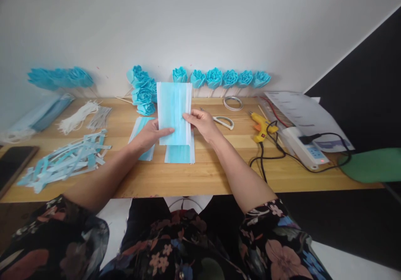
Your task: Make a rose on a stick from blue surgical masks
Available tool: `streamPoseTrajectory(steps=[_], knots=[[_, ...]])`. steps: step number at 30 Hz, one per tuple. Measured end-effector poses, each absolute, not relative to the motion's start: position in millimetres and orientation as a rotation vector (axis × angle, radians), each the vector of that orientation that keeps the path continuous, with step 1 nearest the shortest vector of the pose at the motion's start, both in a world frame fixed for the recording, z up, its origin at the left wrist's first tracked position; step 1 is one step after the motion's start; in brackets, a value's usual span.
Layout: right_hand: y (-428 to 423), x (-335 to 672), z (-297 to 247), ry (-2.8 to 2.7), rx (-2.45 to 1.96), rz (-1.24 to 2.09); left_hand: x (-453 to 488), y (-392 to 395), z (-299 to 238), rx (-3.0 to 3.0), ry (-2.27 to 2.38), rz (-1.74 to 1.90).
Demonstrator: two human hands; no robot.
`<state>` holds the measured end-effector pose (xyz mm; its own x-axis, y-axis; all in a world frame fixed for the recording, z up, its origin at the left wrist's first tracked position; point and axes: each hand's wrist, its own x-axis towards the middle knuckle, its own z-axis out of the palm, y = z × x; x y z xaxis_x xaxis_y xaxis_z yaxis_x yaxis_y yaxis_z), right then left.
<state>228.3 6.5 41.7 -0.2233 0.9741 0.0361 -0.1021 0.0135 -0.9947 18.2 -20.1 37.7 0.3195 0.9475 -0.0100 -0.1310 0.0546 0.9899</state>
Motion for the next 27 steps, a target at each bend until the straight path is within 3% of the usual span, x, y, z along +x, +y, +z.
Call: streamPoseTrajectory(steps=[27], knots=[[6.5,225.0,39.7,-1.343,-0.924,1.443,16.7,-15.9,33.2,1.154,0.932,1.080]])
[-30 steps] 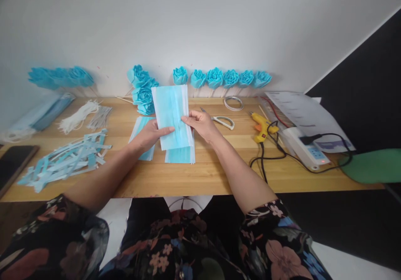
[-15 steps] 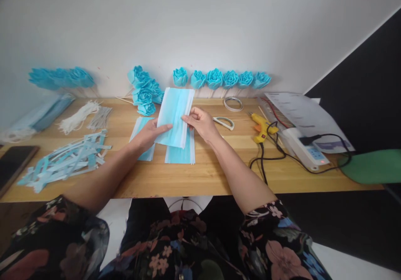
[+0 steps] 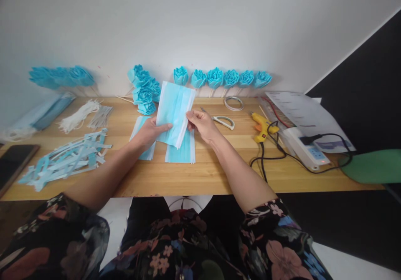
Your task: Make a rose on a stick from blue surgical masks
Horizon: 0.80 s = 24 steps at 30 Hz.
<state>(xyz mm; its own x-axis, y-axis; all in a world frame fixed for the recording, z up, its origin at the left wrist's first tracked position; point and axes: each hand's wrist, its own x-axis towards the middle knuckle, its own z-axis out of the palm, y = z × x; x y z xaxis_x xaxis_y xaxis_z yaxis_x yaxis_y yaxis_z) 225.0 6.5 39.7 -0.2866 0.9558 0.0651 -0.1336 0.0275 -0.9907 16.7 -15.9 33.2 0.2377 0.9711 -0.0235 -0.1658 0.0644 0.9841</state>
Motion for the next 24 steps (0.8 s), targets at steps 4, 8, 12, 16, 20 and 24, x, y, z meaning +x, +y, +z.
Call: streamPoseTrajectory(steps=[4,8,12,16,20,24], knots=[[9,227,34,-1.291,-0.922,1.482,18,-16,34,1.137,0.907,1.066],[8,227,35,-1.253,-0.947,1.492,20,-16,35,1.112,0.854,1.064],[5,226,40,-1.326,-0.960,1.461,21,-19,36,1.088,0.817,1.063],[5,223,41,-1.367,-0.964,1.469,23,-21,36,1.152,0.838,1.033],[3,217,37,-1.413,-0.945,1.452,25,-21,32,1.253,0.859,1.030],[6,226,41,-1.601,-0.973,1.269,22,-20,29,1.230,0.926,1.053]])
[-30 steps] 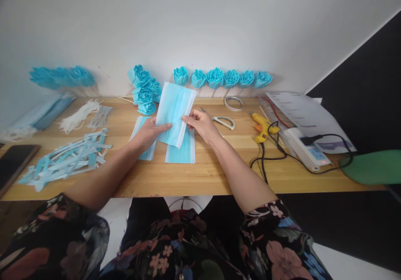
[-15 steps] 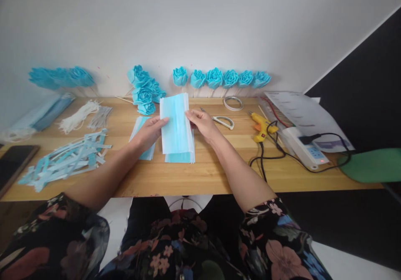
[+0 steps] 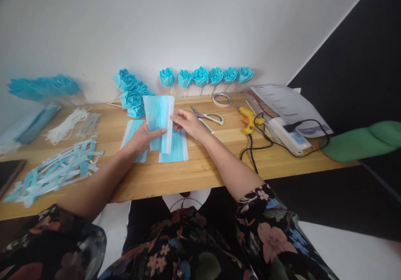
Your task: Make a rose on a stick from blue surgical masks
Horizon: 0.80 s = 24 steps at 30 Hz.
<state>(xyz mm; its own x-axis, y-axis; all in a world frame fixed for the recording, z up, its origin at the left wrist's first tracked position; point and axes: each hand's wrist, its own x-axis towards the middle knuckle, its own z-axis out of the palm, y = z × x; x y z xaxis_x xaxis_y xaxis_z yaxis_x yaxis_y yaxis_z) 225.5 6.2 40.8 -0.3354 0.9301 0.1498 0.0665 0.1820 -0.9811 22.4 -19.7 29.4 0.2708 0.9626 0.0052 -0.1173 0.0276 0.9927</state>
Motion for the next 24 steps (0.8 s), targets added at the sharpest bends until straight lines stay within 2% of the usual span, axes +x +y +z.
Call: streamPoseTrajectory(steps=[2,5,7,13,20,24], knots=[[12,242,49,-1.765,-1.078,0.986,20,-17,29,1.189,0.961,1.099],[22,274,67,-1.868,-1.493,0.353,17,-13,28,1.134,0.958,1.183],[23,291,79,-1.953,-1.739,0.191,17,-11,28,1.116,0.946,1.223],[-1,291,83,-2.323,-2.247,-0.004,19,-12,33,1.118,0.899,1.255],[-22,271,55,-2.309,-2.226,-0.123,23,-14,37,1.035,0.916,1.264],[-27,272,64,-2.286,-2.165,-0.013,22,-15,40,1.039,0.936,1.250]])
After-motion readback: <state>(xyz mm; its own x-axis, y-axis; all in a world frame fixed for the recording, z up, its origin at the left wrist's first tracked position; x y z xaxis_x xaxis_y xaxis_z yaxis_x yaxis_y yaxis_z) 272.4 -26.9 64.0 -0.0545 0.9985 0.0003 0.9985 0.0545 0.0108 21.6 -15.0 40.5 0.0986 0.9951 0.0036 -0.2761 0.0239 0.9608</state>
